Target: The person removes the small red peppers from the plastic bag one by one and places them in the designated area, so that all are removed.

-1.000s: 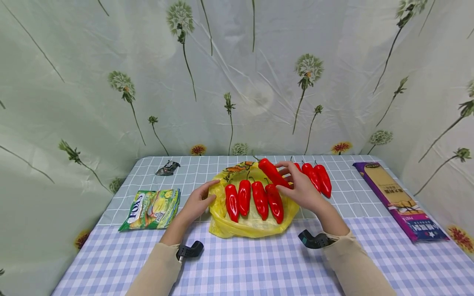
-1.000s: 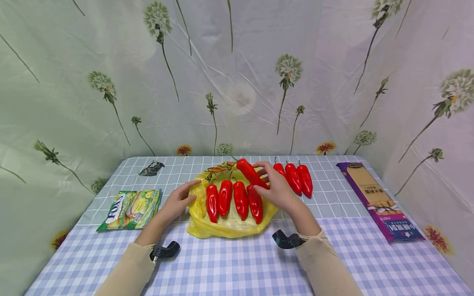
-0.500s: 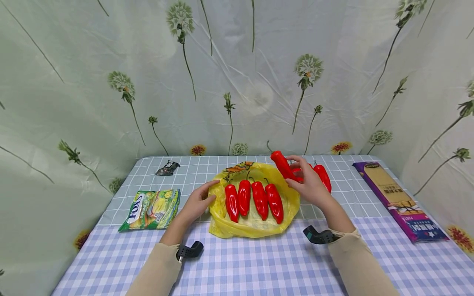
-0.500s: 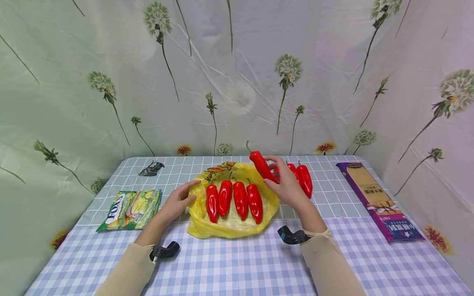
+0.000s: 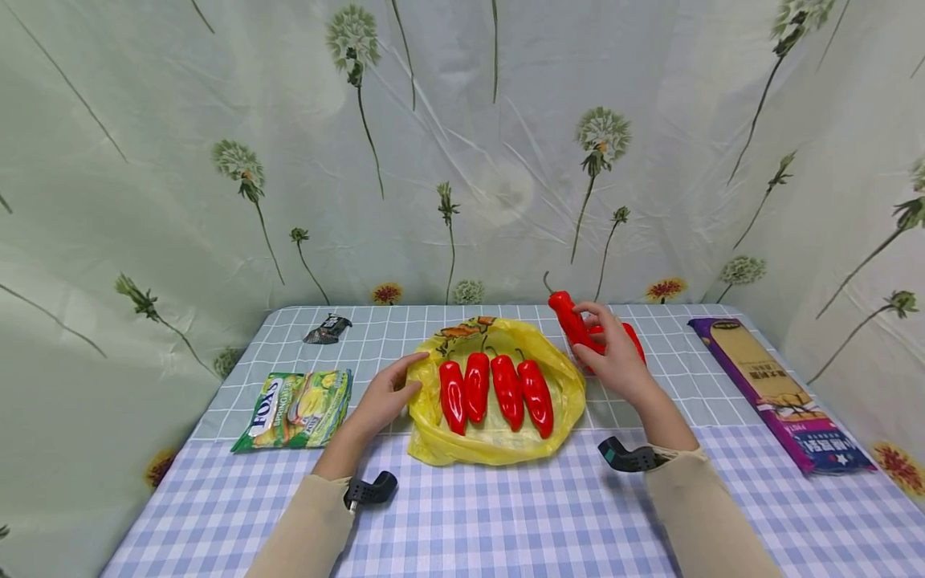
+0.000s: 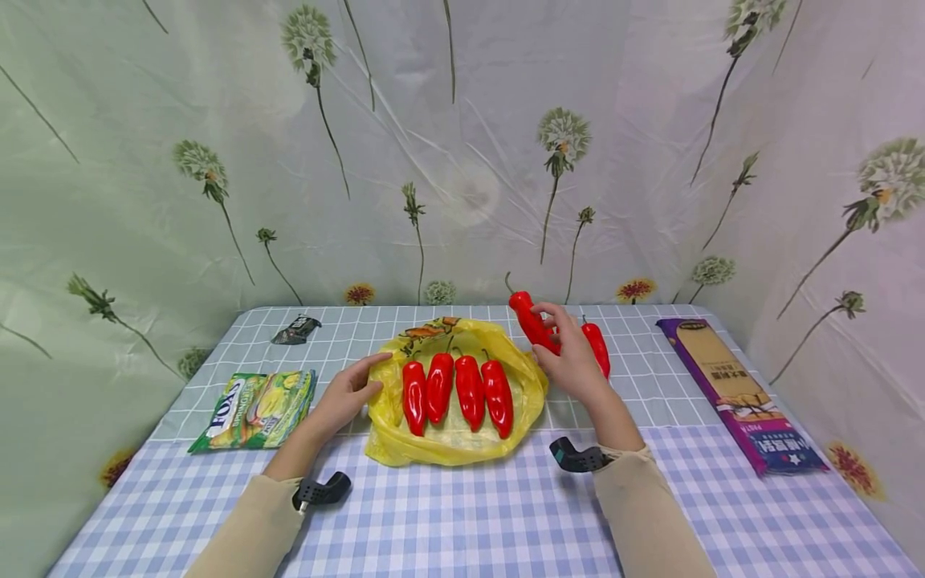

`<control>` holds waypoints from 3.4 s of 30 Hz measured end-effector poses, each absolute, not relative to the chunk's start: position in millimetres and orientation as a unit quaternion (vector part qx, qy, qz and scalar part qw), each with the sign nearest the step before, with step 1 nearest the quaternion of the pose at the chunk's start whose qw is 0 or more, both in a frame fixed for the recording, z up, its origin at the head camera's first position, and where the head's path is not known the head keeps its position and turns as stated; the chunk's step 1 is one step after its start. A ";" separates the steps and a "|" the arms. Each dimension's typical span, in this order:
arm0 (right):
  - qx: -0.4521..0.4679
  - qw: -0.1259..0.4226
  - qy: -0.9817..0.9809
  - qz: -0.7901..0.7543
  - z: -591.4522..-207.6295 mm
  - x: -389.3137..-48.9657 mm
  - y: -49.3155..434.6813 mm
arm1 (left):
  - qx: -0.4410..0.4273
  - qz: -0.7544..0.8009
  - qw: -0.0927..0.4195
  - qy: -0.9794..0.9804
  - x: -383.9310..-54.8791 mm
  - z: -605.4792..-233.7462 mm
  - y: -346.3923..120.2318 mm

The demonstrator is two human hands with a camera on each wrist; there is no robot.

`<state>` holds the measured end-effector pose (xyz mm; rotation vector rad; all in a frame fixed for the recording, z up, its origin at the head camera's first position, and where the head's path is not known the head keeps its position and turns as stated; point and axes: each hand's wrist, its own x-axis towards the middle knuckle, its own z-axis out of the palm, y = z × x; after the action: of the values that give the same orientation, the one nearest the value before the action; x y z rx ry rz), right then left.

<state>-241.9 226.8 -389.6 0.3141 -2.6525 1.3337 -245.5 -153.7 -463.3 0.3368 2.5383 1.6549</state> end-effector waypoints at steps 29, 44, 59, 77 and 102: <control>0.028 0.131 -0.878 0.459 -397.7 -247.1 255.1 | 0.096 0.546 0.053 0.831 -245.2 -461.8 -152.7; -0.067 0.145 -0.858 0.487 -405.8 -251.6 271.8 | 0.104 0.543 0.053 0.832 -244.4 -462.3 -153.1; -0.170 0.143 -0.832 0.508 -417.4 -256.9 287.8 | 0.099 0.543 0.047 0.832 -245.3 -462.5 -152.1; -0.204 0.151 -0.834 0.491 -431.9 -256.8 299.3 | 0.111 0.537 0.047 0.835 -246.0 -463.2 -153.4; -0.214 0.150 -0.852 0.453 -450.7 -260.6 304.5 | 0.106 0.546 0.050 0.830 -245.8 -464.0 -153.3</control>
<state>-260.6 304.5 -450.7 -0.6163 -2.4497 1.3011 -245.8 -153.3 -464.0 0.3240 2.5272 1.6619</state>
